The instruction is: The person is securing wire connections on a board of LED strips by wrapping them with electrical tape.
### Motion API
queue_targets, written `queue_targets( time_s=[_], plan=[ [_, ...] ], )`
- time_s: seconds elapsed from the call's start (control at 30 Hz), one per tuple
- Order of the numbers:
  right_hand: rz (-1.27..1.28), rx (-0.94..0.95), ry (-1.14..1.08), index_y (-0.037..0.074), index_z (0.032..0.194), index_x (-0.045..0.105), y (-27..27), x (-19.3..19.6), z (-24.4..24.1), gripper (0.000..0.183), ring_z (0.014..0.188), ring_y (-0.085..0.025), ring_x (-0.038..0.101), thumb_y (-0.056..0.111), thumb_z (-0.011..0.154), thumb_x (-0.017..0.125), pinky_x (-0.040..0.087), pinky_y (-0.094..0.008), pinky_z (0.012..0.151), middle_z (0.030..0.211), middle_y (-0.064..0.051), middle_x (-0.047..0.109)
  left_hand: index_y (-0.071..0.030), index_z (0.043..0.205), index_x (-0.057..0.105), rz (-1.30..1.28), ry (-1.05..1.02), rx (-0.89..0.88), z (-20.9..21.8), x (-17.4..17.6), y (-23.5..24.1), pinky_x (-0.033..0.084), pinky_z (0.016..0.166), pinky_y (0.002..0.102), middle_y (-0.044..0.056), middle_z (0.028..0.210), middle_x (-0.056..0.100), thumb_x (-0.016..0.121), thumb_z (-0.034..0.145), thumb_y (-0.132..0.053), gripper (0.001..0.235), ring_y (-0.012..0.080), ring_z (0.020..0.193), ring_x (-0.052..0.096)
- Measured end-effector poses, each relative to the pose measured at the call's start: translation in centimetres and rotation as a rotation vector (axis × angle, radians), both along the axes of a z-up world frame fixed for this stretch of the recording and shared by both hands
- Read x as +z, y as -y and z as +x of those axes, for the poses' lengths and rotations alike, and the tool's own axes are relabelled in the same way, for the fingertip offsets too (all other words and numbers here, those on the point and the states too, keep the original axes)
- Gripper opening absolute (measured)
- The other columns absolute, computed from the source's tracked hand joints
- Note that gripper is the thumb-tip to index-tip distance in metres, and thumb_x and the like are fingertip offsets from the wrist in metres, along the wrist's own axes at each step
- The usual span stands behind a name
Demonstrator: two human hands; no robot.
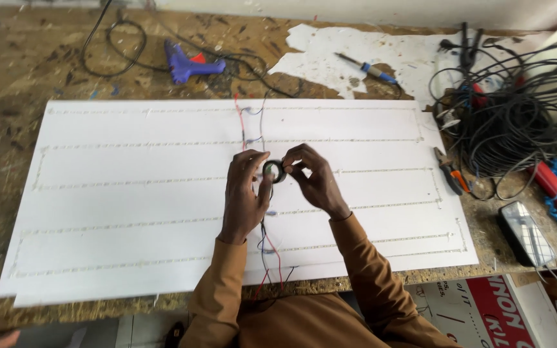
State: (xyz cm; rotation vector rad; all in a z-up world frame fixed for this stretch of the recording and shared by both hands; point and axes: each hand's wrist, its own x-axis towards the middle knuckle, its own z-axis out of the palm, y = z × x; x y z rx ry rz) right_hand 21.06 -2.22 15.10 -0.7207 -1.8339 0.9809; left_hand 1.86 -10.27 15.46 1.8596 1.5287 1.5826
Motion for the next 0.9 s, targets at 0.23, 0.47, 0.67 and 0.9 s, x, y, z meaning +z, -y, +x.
queue_targets(
  time_s=[0.23,0.47,0.67,0.9],
  plan=[
    [0.258,-0.146,-0.024,0.005,0.103,0.078,-0.1,-1.4,0.6,0.006,0.114,-0.042,0.076,-0.001,0.104,0.076,0.064,-0.051,0.096,0.115,-0.017,0.076,-0.01,0.127,0.079,-0.154,0.008,-0.157,1.6,-2.4,-3.7,0.067,0.082,0.046,0.014,0.109,0.075,0.074,0.108,-0.01,0.019,0.0383,0.103,0.078],
    [0.278,-0.197,-0.108,0.007,0.101,0.073,0.5,-1.0,2.0,0.009,0.107,-0.037,0.078,0.002,0.109,0.071,0.061,-0.051,0.098,0.098,-0.01,0.076,-0.013,0.108,0.086,-0.333,0.212,-0.032,3.1,-2.7,-8.2,0.068,0.076,0.046,0.013,0.085,0.079,0.072,0.096,-0.002,0.021,0.0359,0.085,0.083],
    [0.311,-0.085,0.036,0.008,0.101,0.078,2.3,-1.6,3.6,0.012,0.099,-0.038,0.076,0.002,0.109,0.071,0.061,-0.048,0.09,0.095,-0.01,0.076,-0.004,0.119,0.077,-0.428,0.733,-0.023,1.8,-3.6,-13.6,0.056,0.059,0.029,0.018,0.067,0.072,0.066,0.088,0.0,0.033,0.0198,0.054,0.069],
    [0.353,-0.216,0.109,0.003,0.1,0.078,1.9,-5.2,4.8,0.009,0.099,-0.042,0.078,-0.003,0.106,0.073,0.064,-0.049,0.084,0.098,-0.017,0.078,0.005,0.119,0.076,-0.433,0.864,-0.219,4.7,1.7,-13.9,0.056,0.056,0.02,0.027,0.079,0.08,0.078,0.1,-0.003,0.021,0.0173,0.059,0.072]
  ],
)
